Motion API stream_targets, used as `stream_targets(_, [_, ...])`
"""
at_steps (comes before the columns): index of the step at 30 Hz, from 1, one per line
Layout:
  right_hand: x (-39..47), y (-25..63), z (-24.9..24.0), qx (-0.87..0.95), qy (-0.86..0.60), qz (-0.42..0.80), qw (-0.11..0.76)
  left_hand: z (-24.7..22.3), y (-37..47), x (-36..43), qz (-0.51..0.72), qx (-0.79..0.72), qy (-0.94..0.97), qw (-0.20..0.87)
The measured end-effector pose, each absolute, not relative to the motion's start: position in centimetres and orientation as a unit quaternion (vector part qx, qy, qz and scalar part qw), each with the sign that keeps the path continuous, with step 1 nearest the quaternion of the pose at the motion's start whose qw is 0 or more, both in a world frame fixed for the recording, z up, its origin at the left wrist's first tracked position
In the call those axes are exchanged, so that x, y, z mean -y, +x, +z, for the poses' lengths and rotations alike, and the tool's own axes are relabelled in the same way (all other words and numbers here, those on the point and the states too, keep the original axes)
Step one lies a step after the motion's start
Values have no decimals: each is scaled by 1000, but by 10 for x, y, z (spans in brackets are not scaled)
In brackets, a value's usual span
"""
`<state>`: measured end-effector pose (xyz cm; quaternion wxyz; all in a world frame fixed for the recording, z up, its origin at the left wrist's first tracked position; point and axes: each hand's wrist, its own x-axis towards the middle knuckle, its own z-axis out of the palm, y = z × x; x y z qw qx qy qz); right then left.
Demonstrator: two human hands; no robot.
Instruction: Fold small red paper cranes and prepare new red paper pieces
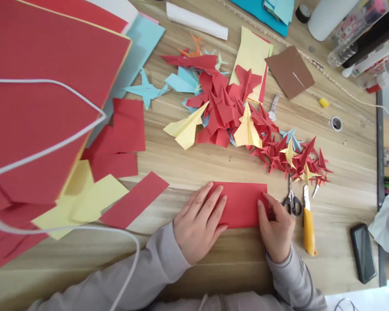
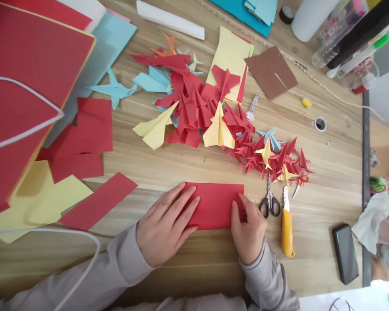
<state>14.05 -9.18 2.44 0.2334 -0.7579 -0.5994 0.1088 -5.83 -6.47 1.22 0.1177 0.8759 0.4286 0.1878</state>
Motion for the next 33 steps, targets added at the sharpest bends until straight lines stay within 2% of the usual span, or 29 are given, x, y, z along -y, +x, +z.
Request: stream_targets(33, [89,140,24,602,-758,105,229,11,-58,65,188,-428,877,113])
